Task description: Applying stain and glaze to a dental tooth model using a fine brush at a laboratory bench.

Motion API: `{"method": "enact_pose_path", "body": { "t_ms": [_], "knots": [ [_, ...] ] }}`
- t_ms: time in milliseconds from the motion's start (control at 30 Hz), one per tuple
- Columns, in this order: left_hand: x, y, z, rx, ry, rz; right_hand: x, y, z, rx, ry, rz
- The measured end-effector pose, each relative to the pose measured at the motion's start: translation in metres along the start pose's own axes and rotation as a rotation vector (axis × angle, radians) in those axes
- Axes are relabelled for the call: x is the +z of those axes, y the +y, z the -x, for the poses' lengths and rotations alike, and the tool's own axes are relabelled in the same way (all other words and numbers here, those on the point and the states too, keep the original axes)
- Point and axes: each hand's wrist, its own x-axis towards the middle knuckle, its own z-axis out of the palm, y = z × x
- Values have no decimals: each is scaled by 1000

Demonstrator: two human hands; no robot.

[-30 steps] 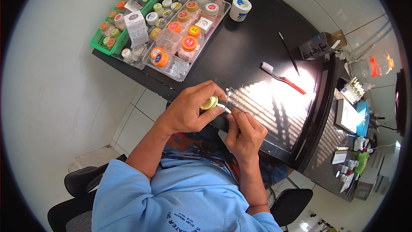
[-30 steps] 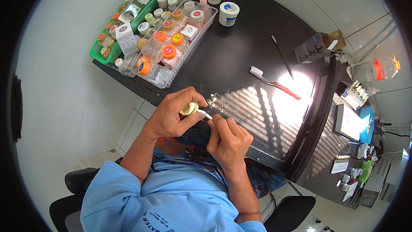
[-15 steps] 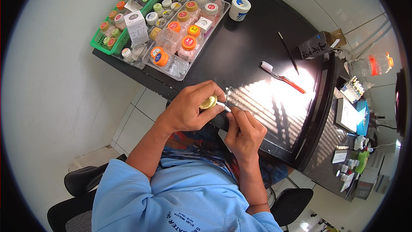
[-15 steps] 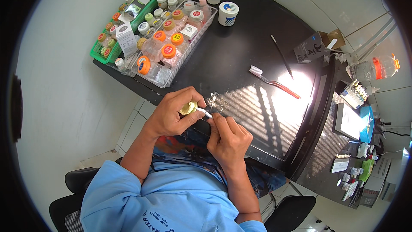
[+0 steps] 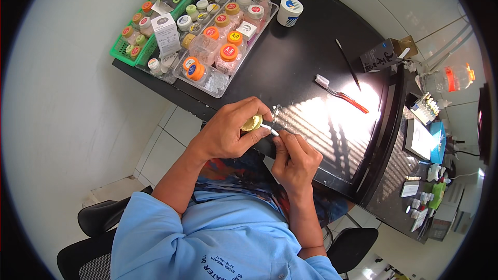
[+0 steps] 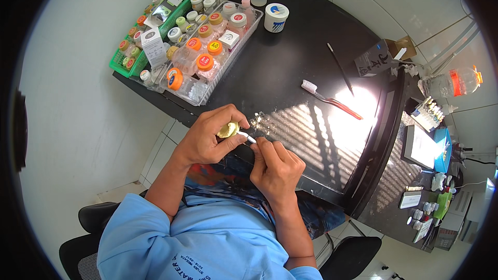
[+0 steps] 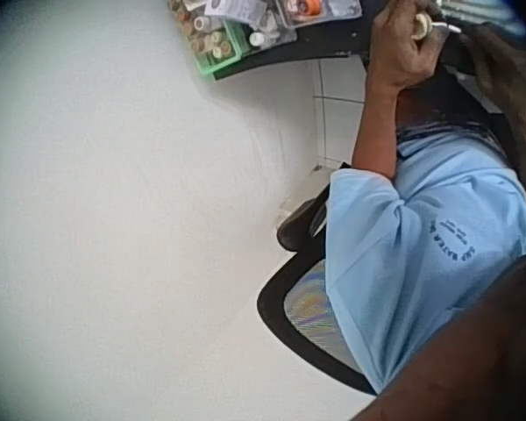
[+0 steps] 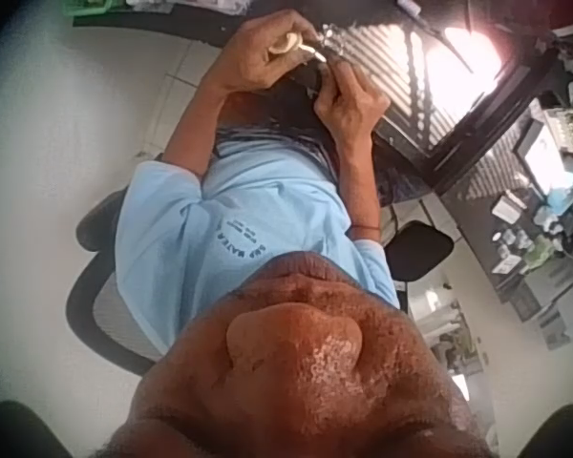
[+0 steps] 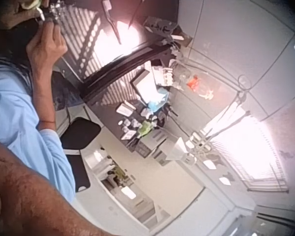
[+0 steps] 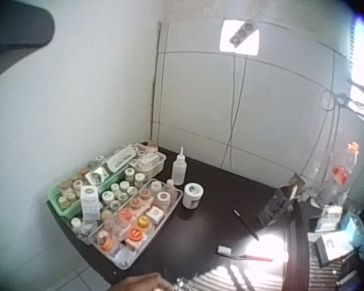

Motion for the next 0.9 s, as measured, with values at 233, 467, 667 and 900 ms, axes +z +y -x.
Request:
{"method": "enact_pose_path", "body": {
  "t_ms": [233, 467, 667, 900],
  "knots": [
    [1, 2, -2, -39, 1, -11, 3, 0, 0, 15, 16, 19],
    [1, 4, -3, -83, -4, -6, 5, 0, -1, -11, 58, 27],
    [-6, 5, -8, -96, -57, 41, 4, 0, 1, 21, 111, 20],
    [-11, -6, -4, -191, -115, 154, 7, 2, 2, 72, 196, -81]
  ]
}}
